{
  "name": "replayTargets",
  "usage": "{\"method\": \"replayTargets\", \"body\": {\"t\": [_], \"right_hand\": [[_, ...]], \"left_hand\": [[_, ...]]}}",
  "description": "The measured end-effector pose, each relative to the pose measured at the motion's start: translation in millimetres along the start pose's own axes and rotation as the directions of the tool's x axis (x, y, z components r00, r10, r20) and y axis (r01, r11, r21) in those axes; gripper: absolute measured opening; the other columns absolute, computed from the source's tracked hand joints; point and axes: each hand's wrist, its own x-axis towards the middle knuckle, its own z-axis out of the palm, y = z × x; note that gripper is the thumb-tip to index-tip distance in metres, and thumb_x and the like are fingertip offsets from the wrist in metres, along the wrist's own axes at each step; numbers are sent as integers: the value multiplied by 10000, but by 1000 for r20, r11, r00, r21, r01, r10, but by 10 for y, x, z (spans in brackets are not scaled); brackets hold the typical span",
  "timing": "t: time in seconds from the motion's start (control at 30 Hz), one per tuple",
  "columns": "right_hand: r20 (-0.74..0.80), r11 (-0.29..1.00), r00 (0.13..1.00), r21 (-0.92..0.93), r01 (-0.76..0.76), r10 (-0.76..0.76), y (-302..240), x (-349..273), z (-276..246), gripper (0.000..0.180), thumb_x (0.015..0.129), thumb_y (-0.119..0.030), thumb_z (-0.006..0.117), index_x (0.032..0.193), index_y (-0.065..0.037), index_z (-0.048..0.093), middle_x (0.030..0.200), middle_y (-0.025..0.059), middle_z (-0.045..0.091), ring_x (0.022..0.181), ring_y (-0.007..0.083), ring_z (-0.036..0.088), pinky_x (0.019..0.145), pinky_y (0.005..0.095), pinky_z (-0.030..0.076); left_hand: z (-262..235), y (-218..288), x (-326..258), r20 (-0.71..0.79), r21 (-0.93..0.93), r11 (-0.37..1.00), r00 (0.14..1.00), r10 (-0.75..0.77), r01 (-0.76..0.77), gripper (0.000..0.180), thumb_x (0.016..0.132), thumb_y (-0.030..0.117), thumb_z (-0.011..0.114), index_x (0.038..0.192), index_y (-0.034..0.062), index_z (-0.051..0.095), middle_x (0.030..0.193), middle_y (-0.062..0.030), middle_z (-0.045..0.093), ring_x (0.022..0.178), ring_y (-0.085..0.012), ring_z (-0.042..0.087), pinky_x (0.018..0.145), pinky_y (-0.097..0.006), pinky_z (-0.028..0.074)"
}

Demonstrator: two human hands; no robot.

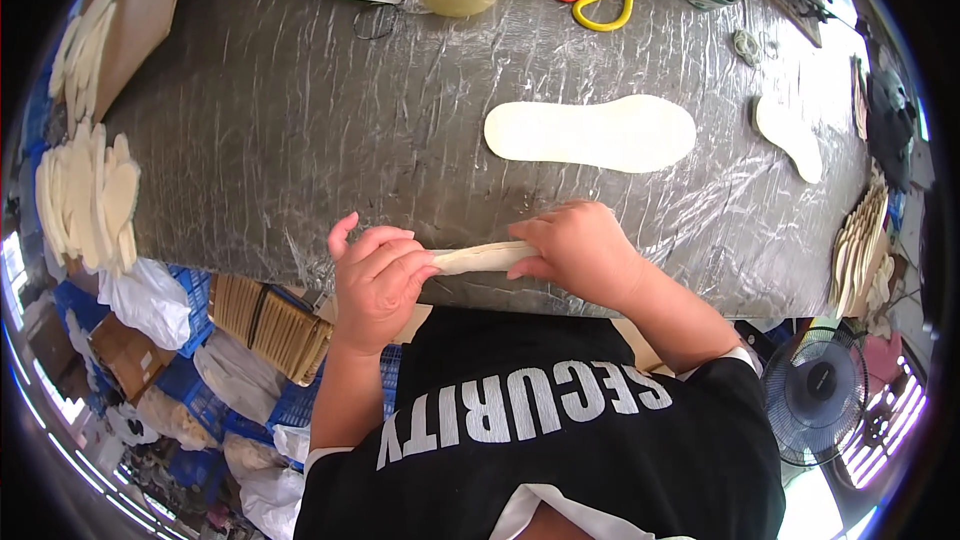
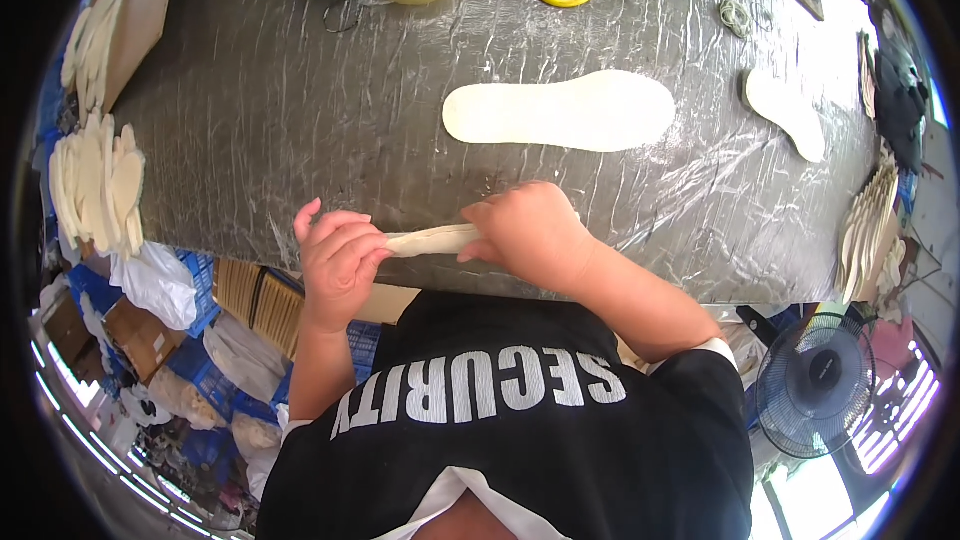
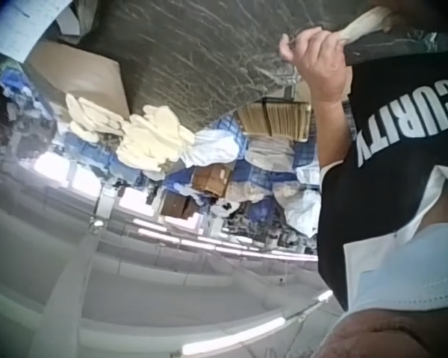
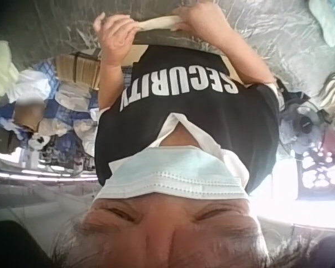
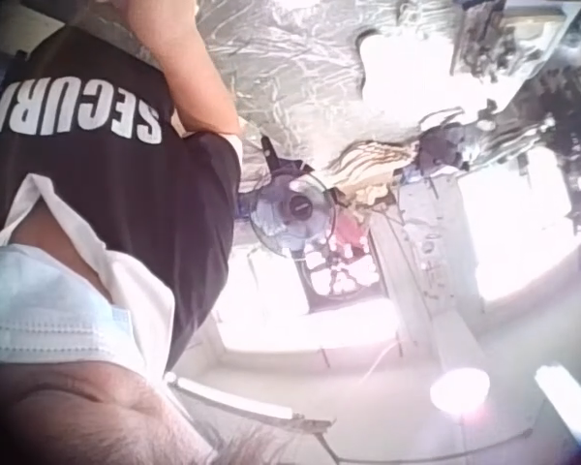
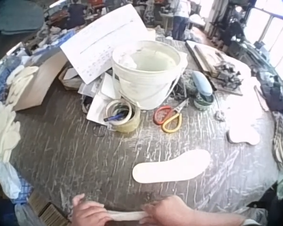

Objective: Attaching a white lining material to shoe insoles and inspecting the bond.

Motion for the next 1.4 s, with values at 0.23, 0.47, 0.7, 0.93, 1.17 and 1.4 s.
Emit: {"method": "replayTargets", "body": {"t": [0.23, 0.47, 0.7, 0.93, 1.17, 1.4], "right_hand": [[-359, 993, 926, -33, 113, -117, -10, 56, 250, 212, 766, -285, 702, 775, -99, 600, 678, 26, 631, 639, 235, 630, 620, 356, 473], [-404, 985, 899, -103, 138, -168, -102, 28, 322, 194, 725, -242, 724, 798, -93, 623, 662, 15, 632, 607, 203, 621, 611, 340, 467], [-636, 981, 766, -191, -39, -93, 56, -337, 291, 274, 733, -155, 677, 994, -87, 630, 1044, 52, 693, 1015, 215, 660, 881, 405, 500], [-639, 964, 732, 250, -93, 237, 328, -672, 769, 575, 681, 71, 569, 1240, -53, 514, 1362, 137, 520, 1323, 334, 433, 1119, 507, 294], [-733, 989, 663, 124, -86, 150, 36, -249, 752, 713, 741, -141, 668, 1407, -109, 415, 1528, 177, 278, 1430, 360, 227, 1153, 533, 154], [-638, 978, 755, -15, -207, 150, 47, 425, 871, 810, 803, -582, 547, 1489, -219, 317, 1572, 152, 178, 1467, 346, 85, 1143, 595, 60]], "left_hand": [[-10, 172, 153, 89, 126, 991, 995, -46, 34, 207, 675, 183, 776, 835, 123, 661, 847, 31, 638, 904, -173, 608, 1013, -540, 273], [192, 239, 247, 160, 79, 995, 986, 51, -64, 182, 657, 76, 735, 817, 98, 651, 785, 10, 603, 845, -184, 610, 1004, -545, 287], [216, 246, 78, -153, 297, 946, 972, 177, -126, 163, 704, 136, 740, 847, 109, 667, 836, 30, 614, 859, -188, 591, 931, -482, 310], [243, 109, -86, 66, 110, 990, 994, 83, -90, 283, 718, 249, 775, 898, 70, 650, 968, -49, 614, 949, -256, 555, 889, -408, 373], [446, 84, 307, 167, 309, 943, 983, 74, -123, 566, 830, 346, 670, 1275, 33, 513, 1389, -173, 464, 1299, -345, 414, 1072, -565, 243], [822, -222, 249, 342, 374, 914, 940, 22, -157, 742, 901, 403, 508, 1505, 83, 219, 1571, -138, 189, 1454, -313, 177, 1114, -632, 93]]}}
